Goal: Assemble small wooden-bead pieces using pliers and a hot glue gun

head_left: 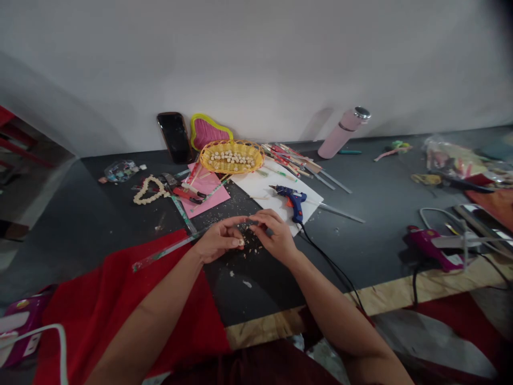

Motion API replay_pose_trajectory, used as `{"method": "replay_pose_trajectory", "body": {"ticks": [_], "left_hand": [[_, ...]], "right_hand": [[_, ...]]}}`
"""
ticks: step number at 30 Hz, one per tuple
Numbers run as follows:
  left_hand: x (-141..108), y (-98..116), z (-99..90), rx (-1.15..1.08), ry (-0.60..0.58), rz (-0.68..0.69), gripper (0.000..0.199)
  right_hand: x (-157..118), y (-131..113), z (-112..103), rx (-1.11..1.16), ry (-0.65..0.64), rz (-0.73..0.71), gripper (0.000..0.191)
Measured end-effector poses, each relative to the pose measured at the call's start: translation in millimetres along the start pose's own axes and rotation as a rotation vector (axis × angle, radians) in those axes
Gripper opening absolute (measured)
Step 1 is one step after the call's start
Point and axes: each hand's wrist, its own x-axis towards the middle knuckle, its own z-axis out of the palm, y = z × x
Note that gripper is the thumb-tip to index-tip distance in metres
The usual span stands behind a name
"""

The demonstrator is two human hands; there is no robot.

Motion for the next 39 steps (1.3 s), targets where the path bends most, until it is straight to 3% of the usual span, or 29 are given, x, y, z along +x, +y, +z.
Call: {"method": "replay_pose_trajectory", "body": {"ticks": [5, 13, 21, 26, 31, 35, 39], "left_hand": [[-1.4, -0.9, -1.9, 0.008, -0.059, -0.049, 0.066], [-1.0, -0.7, 1.4, -0.009, -0.076, -0.068, 0.064], [-3.3, 3.0, -1.7, -0.083, -0.043, -0.032, 0.067], [-3.5, 2.8, -1.7, -0.084, -0.031, 0.001, 0.065], [-2.6, 3.1, -2.0, -0.078, -0.014, 0.064, 0.065], [-1.0, 2.5, -2.3, -0.059, 0.003, 0.074, 0.067], [1.4, 0.3, -2.3, -0.081, 0.042, 0.078, 0.069]], "right_hand": [[0.1, 3.0, 4.0, -0.087, -0.060, -0.051, 0.019], [-1.4, 4.5, 3.7, -0.045, -0.065, 0.018, 0.013], [1.8, 7.0, -4.9, -0.070, 0.118, 0.173, 0.012], [0.1, 2.1, -5.7, -0.132, 0.093, 0.233, 0.026], [-0.1, -3.8, -5.5, -0.103, 0.020, 0.191, 0.038], [2.1, -8.6, -3.7, 0.044, -0.022, 0.050, 0.016], [2.0, -15.4, 2.5, 0.127, -0.139, -0.066, 0.022]]}}
